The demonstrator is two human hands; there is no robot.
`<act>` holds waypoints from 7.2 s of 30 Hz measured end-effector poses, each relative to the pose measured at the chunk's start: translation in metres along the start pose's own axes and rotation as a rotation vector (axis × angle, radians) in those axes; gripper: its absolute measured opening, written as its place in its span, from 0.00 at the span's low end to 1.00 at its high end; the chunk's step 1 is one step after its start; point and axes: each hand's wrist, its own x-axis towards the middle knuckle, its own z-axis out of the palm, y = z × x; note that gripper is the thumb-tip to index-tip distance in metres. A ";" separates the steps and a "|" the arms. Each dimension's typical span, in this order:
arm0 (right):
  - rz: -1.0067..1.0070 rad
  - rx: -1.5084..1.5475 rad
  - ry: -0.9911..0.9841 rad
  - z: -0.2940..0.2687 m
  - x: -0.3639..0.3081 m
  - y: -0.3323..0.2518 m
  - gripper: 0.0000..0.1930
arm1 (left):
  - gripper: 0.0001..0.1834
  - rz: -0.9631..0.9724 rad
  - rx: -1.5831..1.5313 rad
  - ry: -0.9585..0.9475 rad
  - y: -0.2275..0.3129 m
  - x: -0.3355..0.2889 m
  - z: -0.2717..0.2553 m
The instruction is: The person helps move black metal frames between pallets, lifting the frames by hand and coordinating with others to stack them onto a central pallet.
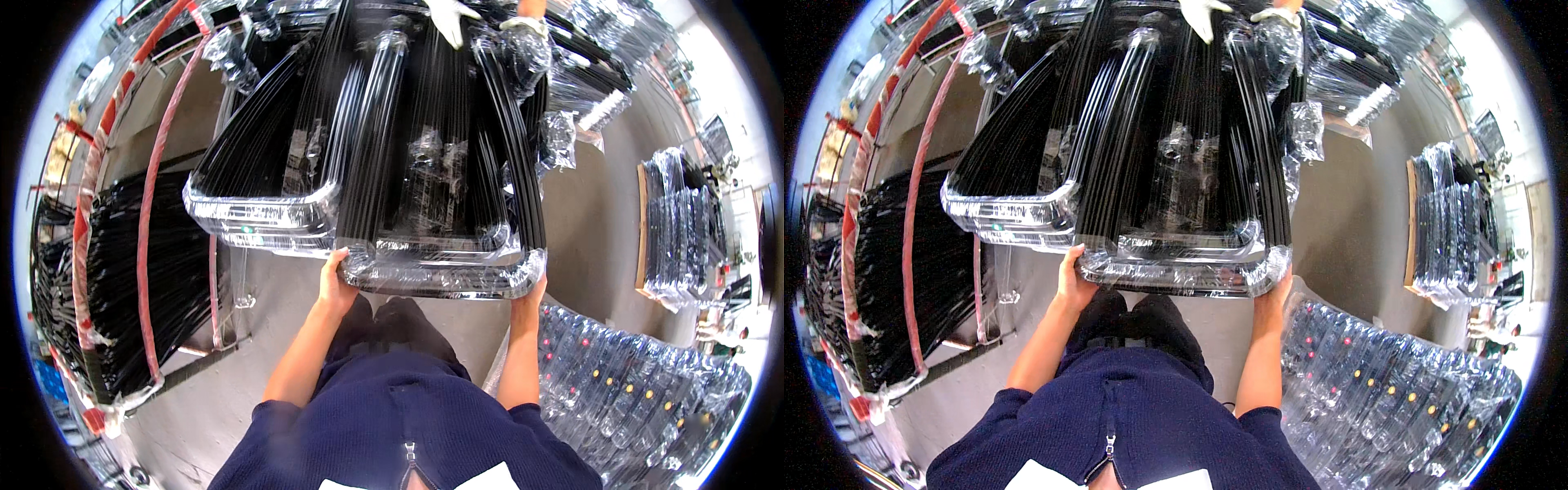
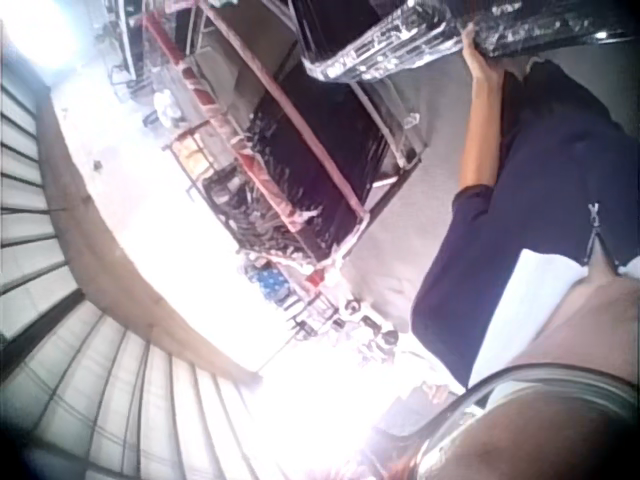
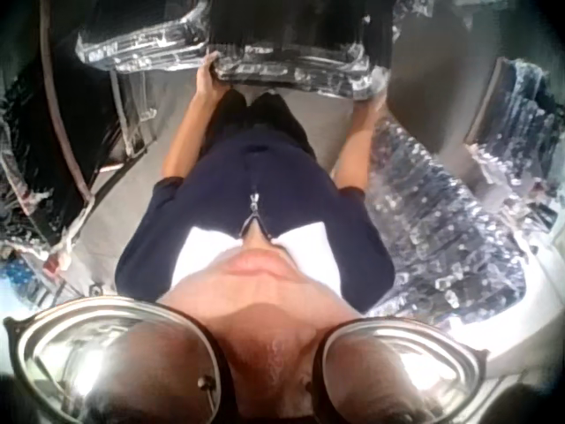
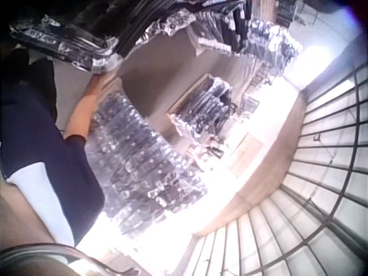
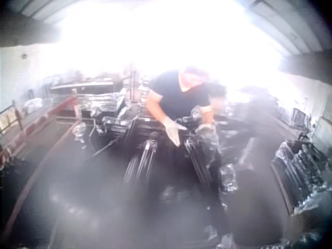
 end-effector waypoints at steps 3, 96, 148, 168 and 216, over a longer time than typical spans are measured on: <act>0.049 0.104 0.024 0.001 -0.002 0.001 0.18 | 0.20 -0.013 -0.005 -0.001 0.005 -0.004 0.008; 0.753 -0.796 -0.593 0.075 -0.028 0.004 0.31 | 0.44 0.134 0.969 0.187 -0.003 0.045 0.038; 0.687 -0.213 -0.170 -0.135 0.001 0.012 0.26 | 0.20 -0.368 1.566 -0.741 -0.193 0.088 0.123; 0.434 -0.131 0.240 -0.261 0.125 -0.159 0.16 | 0.15 -0.025 1.540 -0.658 -0.263 0.096 0.281; 0.564 -1.028 -1.580 0.062 0.001 -0.073 0.13 | 0.15 0.533 1.129 0.279 -0.217 -0.081 0.165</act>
